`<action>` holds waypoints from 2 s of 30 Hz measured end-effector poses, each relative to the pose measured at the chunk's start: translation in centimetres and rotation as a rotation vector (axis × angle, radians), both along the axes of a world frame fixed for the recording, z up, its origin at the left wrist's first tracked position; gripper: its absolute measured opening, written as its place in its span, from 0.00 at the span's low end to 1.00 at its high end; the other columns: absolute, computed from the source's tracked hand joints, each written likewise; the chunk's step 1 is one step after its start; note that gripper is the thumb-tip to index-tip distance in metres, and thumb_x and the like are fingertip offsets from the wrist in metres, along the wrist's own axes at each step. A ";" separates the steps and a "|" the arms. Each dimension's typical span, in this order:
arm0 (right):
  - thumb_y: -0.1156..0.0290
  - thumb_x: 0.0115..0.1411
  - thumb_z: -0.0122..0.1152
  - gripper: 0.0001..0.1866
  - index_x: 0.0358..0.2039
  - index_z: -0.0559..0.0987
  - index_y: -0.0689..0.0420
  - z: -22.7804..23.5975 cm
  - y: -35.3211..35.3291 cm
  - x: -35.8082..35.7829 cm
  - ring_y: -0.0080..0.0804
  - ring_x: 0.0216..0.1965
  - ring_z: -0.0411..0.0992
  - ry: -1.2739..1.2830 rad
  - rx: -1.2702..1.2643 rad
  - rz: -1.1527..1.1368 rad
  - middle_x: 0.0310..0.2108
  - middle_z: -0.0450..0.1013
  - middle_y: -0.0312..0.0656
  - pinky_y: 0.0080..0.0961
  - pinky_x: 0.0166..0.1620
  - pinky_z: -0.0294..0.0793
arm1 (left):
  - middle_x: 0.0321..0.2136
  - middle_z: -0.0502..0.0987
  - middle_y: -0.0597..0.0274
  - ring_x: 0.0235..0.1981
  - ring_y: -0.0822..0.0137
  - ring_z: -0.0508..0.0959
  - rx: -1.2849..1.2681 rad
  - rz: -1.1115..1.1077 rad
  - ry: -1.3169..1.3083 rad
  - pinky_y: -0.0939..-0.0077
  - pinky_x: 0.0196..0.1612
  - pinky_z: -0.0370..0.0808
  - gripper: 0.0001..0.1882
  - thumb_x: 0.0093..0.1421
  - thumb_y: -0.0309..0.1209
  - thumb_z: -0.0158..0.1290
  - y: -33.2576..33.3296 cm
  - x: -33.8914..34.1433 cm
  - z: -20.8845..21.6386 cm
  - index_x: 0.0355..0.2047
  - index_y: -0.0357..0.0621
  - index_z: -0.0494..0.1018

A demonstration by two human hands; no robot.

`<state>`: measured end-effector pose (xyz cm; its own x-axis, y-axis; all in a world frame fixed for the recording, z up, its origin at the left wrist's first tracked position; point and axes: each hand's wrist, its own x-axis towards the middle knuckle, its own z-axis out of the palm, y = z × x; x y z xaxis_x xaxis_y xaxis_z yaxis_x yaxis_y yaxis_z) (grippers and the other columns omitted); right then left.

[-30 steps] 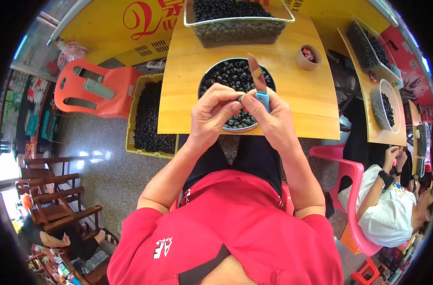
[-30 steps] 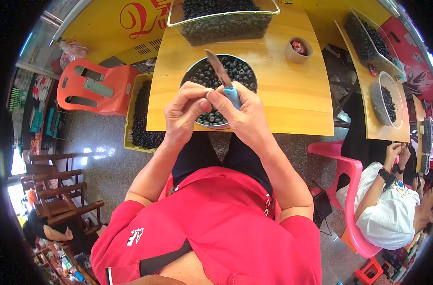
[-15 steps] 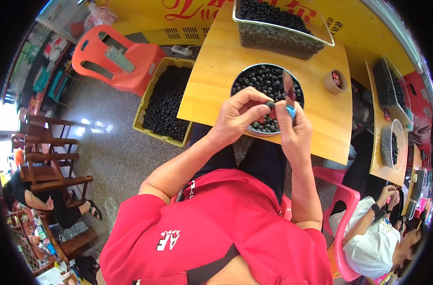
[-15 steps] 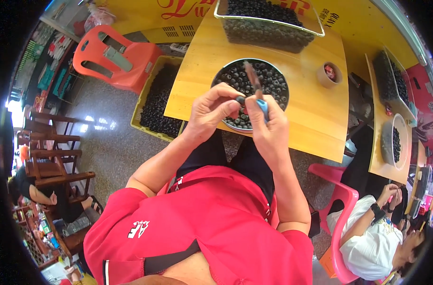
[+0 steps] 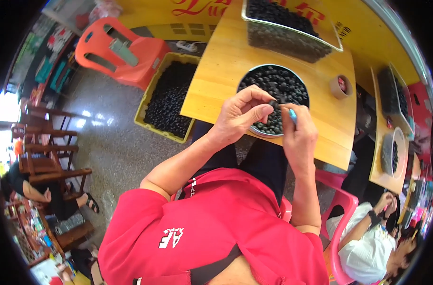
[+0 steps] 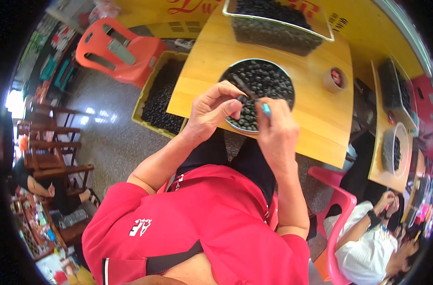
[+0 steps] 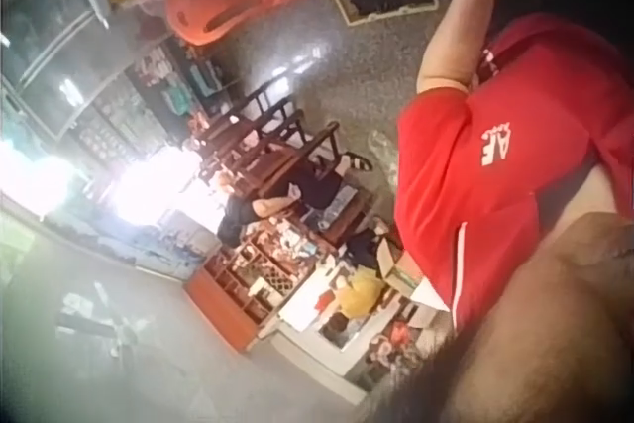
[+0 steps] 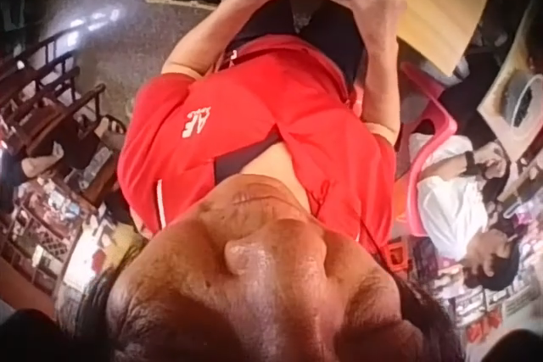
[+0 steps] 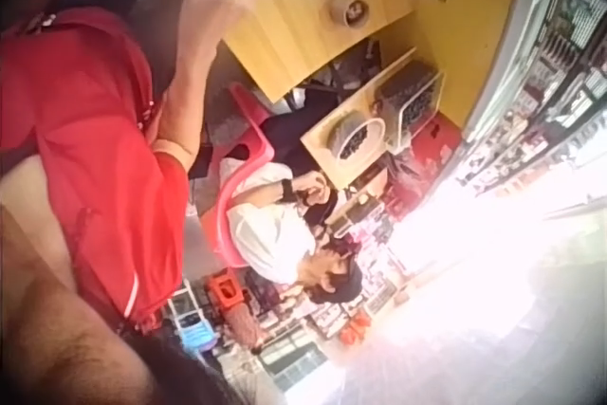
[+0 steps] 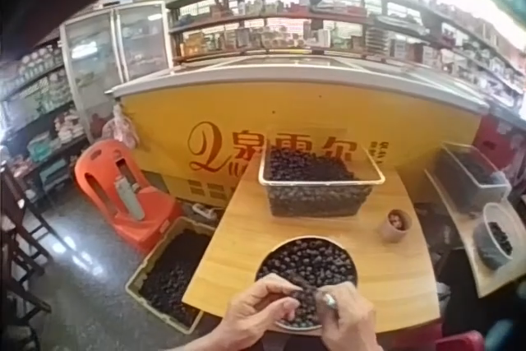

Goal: Using a small knife to pit or cut small black fruit at a table.

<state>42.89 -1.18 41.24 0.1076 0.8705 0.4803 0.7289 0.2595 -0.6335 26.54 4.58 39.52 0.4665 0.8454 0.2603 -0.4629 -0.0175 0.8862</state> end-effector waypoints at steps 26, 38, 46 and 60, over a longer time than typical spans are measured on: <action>0.71 0.62 0.58 0.09 0.35 0.77 0.64 -2.1 0.3 2.6 0.34 0.28 0.72 0.087 -0.061 -0.112 0.30 0.74 0.46 0.26 0.33 0.70 | 0.23 0.75 0.57 0.33 0.54 0.76 1.259 -0.218 1.331 0.59 0.37 0.72 0.10 0.51 0.35 0.59 7.6 -0.6 1.4 0.24 0.41 0.74; 0.69 0.63 0.58 0.09 0.35 0.77 0.63 -1.6 -0.2 2.5 0.23 0.27 0.70 0.322 -0.076 -0.044 0.26 0.74 0.39 0.21 0.32 0.69 | 0.28 0.77 0.65 0.30 0.73 0.77 0.426 -0.341 0.971 0.76 0.33 0.73 0.10 0.54 0.29 0.61 6.6 0.2 3.2 0.35 0.40 0.74; 0.66 0.63 0.59 0.09 0.37 0.77 0.60 -0.2 0.3 1.2 0.13 0.27 0.65 0.919 -0.171 0.109 0.28 0.72 0.30 0.12 0.30 0.64 | 0.34 0.75 0.66 0.32 0.78 0.75 0.119 -0.198 0.400 0.84 0.36 0.73 0.12 0.59 0.23 0.57 4.1 1.8 2.3 0.44 0.35 0.75; 0.67 0.60 0.64 0.10 0.38 0.78 0.57 -0.5 0.6 1.3 0.10 0.16 0.59 1.151 -0.189 0.126 0.22 0.70 0.27 0.11 0.17 0.52 | 0.31 0.76 0.64 0.27 0.78 0.73 0.021 -0.121 0.291 0.84 0.31 0.71 0.09 0.64 0.27 0.51 2.0 2.8 1.1 0.42 0.35 0.73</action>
